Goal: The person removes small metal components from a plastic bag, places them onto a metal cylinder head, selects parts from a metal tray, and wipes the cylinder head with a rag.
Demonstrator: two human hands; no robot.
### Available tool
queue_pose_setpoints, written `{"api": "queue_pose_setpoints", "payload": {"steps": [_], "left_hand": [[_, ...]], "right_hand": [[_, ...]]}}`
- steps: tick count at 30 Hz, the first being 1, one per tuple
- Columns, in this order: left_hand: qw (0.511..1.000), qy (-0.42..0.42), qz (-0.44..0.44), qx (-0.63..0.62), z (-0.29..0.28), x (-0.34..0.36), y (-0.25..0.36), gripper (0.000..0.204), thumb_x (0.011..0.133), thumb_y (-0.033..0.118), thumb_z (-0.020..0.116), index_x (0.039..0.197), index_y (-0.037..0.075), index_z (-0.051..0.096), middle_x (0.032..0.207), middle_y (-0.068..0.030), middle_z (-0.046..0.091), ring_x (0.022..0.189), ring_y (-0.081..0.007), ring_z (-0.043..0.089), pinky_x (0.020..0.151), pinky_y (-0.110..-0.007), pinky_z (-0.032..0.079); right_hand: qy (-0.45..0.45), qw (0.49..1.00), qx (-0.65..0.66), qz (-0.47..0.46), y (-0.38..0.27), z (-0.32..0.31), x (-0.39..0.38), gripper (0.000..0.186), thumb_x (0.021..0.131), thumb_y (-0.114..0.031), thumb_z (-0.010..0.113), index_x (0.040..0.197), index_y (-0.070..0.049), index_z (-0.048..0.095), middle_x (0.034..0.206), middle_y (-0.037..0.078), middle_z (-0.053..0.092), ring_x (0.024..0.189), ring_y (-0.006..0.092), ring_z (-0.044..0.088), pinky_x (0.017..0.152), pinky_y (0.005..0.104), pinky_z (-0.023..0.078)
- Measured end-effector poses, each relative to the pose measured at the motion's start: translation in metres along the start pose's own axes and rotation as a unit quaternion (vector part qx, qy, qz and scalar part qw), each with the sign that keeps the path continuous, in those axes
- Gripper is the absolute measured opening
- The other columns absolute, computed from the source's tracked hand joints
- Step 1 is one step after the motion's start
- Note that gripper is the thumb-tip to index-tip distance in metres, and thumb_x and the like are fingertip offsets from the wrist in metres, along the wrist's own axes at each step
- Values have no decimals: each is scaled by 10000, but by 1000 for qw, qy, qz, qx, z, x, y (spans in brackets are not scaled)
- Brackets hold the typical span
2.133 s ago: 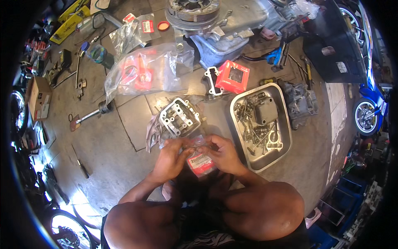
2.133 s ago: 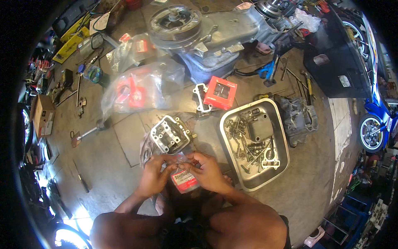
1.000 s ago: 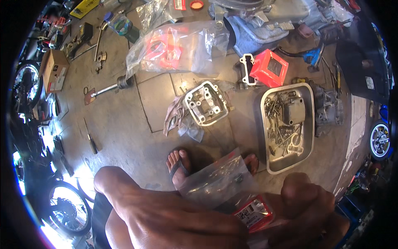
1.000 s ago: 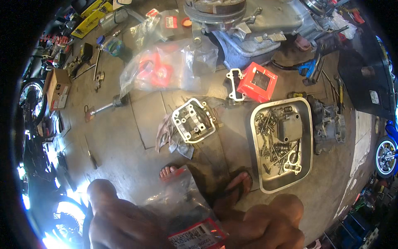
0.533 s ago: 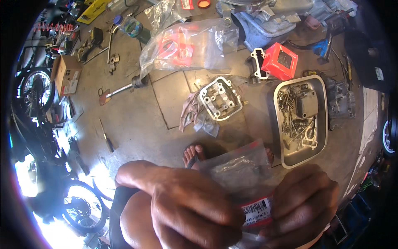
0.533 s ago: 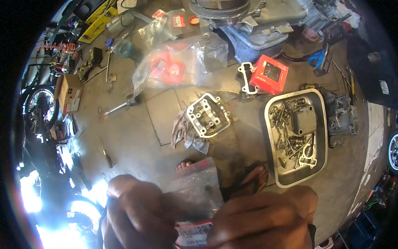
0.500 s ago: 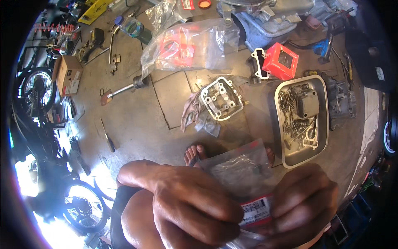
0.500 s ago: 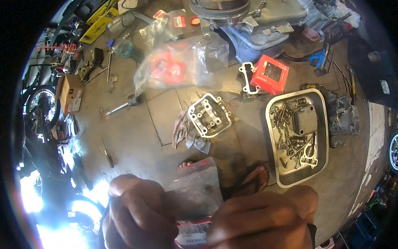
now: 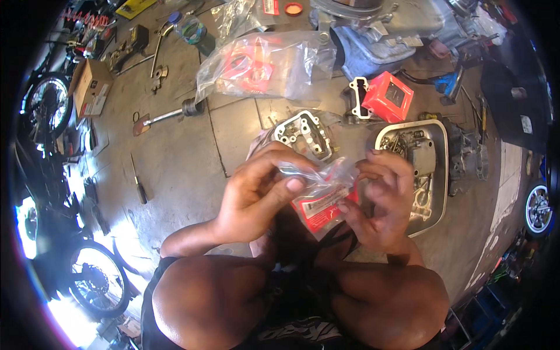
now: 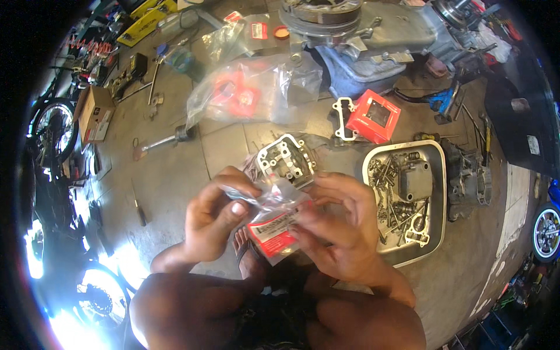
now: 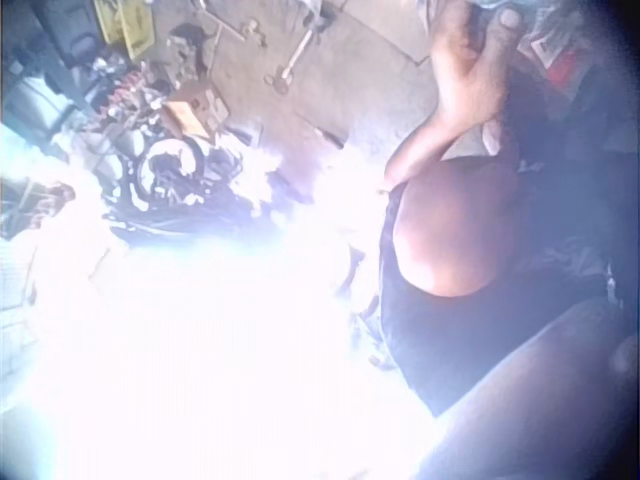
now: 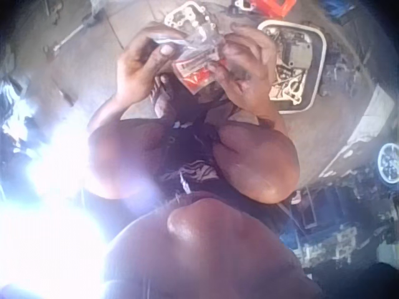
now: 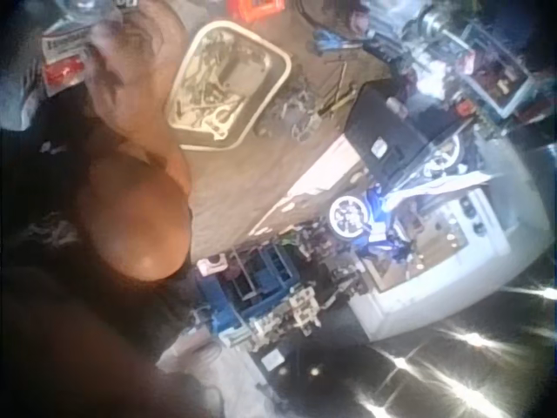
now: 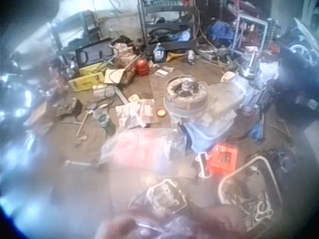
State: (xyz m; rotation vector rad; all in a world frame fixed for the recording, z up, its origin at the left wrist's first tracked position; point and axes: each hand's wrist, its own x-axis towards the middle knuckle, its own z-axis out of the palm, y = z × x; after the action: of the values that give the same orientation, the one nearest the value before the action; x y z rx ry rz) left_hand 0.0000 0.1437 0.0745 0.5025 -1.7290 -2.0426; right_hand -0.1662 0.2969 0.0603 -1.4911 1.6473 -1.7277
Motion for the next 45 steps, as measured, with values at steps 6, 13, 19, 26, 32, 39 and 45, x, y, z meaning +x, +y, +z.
{"api": "queue_pose_setpoints", "payload": {"steps": [6,13,19,26,32,39,45], "left_hand": [[988,-2,-37,147,2,-6,-9,274,1044,94,553,1261,-29,664,1084,-129,636,992,-200,624,877,-310,495],[983,47,-43,171,8,-5,-22,257,1035,83,566,1232,-2,708,1031,-106,662,922,-190,640,814,-297,501],[982,80,-93,144,5,-9,-35,238,1014,66,610,1209,-29,712,1048,-109,695,977,-164,645,858,-283,502],[970,162,-168,-69,12,-16,-64,124,976,26,675,1095,2,698,985,-44,712,928,-82,633,837,-235,508],[969,179,-173,6,4,-31,-88,127,966,59,698,1078,6,671,971,-62,709,891,-114,640,819,-258,505],[956,126,-239,117,14,-66,-126,146,1010,107,648,1091,1,588,989,-64,644,928,-115,585,828,-274,478],[958,98,-269,20,12,-82,-157,135,1011,46,624,1120,12,552,1003,-45,626,945,-106,577,855,-270,478]], "right_hand": [[-68,986,-143,57,5,8,-15,405,807,47,770,1190,-73,716,1309,225,514,1122,299,638,849,362,572],[-60,968,-237,60,11,16,-16,428,811,72,739,1221,-25,663,1250,182,548,1023,293,670,826,368,570],[-94,979,-110,146,13,21,-16,308,816,49,756,1112,-15,700,1223,165,558,1023,295,666,871,364,557],[-78,968,-70,229,30,25,-37,296,837,40,743,1121,-42,732,1248,135,570,1057,262,662,901,338,539],[-80,970,-55,221,37,31,-43,286,869,19,743,1146,-43,724,1245,156,609,1045,244,675,893,314,538],[-76,877,121,459,63,46,-103,232,890,-80,779,1113,-34,736,1146,137,674,1059,213,672,894,309,542],[-38,901,58,428,73,54,-117,202,904,-102,766,1090,-23,757,1191,111,683,1062,208,678,879,299,544]]}}
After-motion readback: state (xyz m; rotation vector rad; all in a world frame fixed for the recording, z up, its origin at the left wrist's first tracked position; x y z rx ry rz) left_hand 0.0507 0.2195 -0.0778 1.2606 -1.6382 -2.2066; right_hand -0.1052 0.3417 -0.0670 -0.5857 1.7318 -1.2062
